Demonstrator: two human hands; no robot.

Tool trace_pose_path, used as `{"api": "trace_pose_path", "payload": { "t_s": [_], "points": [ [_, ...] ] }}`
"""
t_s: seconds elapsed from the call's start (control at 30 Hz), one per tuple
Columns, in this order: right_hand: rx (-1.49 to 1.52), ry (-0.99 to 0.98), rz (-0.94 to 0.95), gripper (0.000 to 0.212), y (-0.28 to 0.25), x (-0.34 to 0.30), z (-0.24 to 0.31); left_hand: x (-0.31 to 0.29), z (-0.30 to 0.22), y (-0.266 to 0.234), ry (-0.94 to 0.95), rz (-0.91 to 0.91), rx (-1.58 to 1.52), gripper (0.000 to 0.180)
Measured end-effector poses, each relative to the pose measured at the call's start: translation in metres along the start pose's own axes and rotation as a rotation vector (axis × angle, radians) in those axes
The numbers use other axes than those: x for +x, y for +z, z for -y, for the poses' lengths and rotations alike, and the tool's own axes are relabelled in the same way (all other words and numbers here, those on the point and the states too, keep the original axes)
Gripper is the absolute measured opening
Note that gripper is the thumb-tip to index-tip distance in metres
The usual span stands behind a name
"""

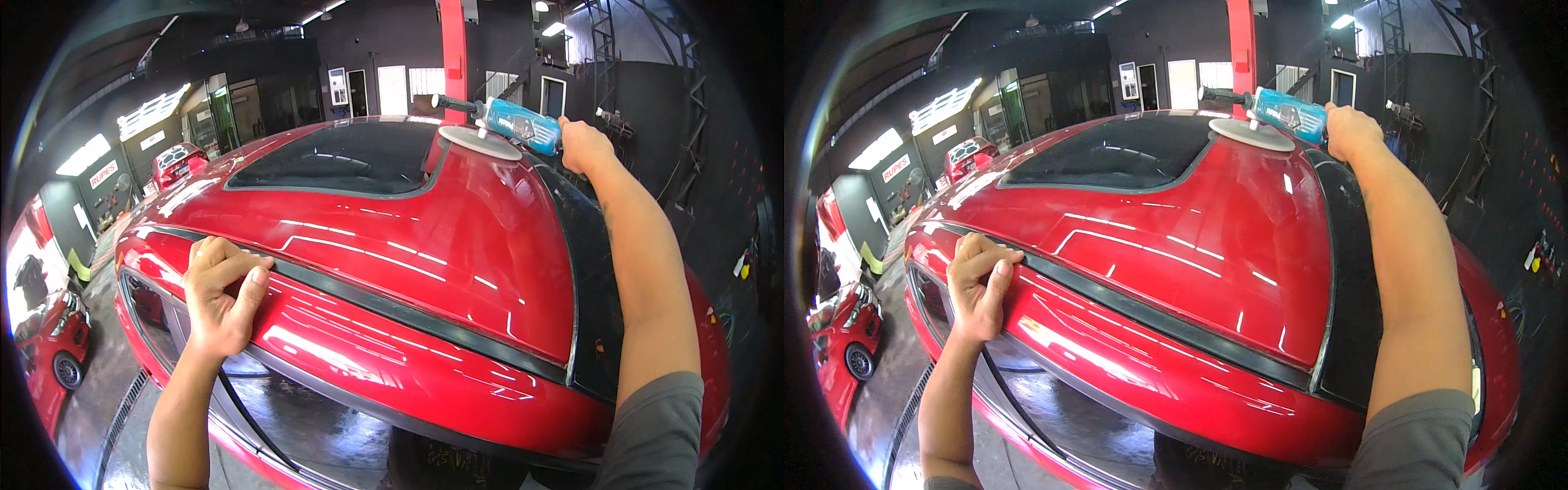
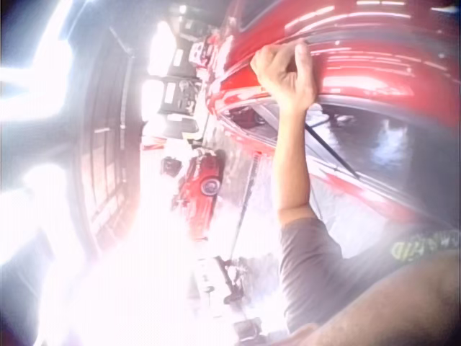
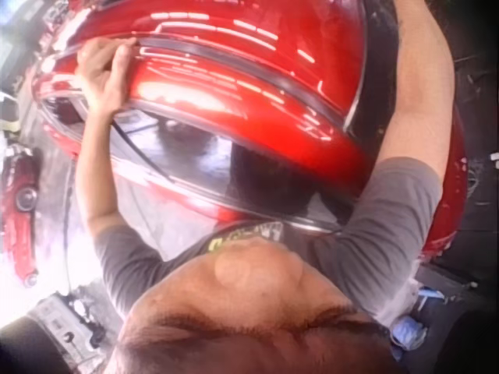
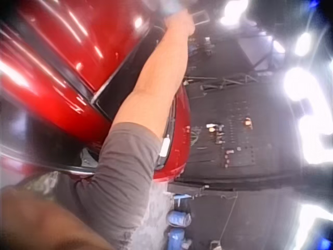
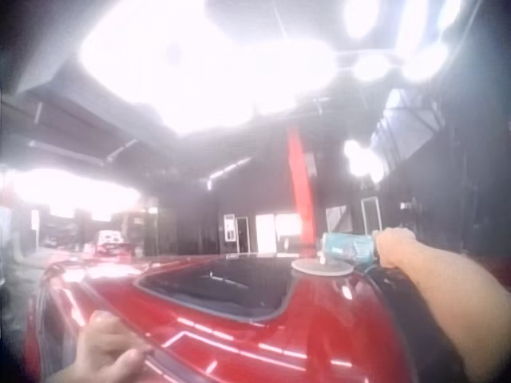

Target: The person uses a teal electric polisher with a white pad to polish the roof of a red car. The person moves the polisher in circular and linear motions across the roof surface, occasionally touching the roof with the left hand to guide or stabilize the tool.

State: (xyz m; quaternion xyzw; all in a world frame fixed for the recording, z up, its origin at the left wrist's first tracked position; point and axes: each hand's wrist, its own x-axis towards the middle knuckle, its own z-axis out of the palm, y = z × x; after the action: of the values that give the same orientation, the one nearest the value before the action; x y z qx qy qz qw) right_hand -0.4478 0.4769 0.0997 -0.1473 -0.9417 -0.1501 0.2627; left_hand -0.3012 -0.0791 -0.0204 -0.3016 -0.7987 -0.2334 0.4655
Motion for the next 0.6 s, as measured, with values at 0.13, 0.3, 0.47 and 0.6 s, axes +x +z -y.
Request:
{"api": "trace_pose_path", "payload": {
  "t_s": [0.13,0.3,0.47,0.6],
  "points": [
    [0.029,0.001,-0.007,0.066,-0.003,-0.008,-0.001,0.0,0.002,-0.003,-0.009,0.003,-0.004,0.028],
    [0.053,-0.07,-0.024,0.059,-0.024,-0.041,-0.014,0.004,0.003,-0.008,0.002,0.003,-0.001,0.028],
    [0.083,-0.133,-0.064,0.049,-0.048,-0.087,-0.031,0.008,0.003,-0.013,0.0,-0.014,0.003,0.022],
    [0.129,-0.143,-0.023,0.05,-0.072,-0.136,-0.036,0.001,0.01,-0.021,0.002,-0.028,0.02,0.019]
  ]
}}
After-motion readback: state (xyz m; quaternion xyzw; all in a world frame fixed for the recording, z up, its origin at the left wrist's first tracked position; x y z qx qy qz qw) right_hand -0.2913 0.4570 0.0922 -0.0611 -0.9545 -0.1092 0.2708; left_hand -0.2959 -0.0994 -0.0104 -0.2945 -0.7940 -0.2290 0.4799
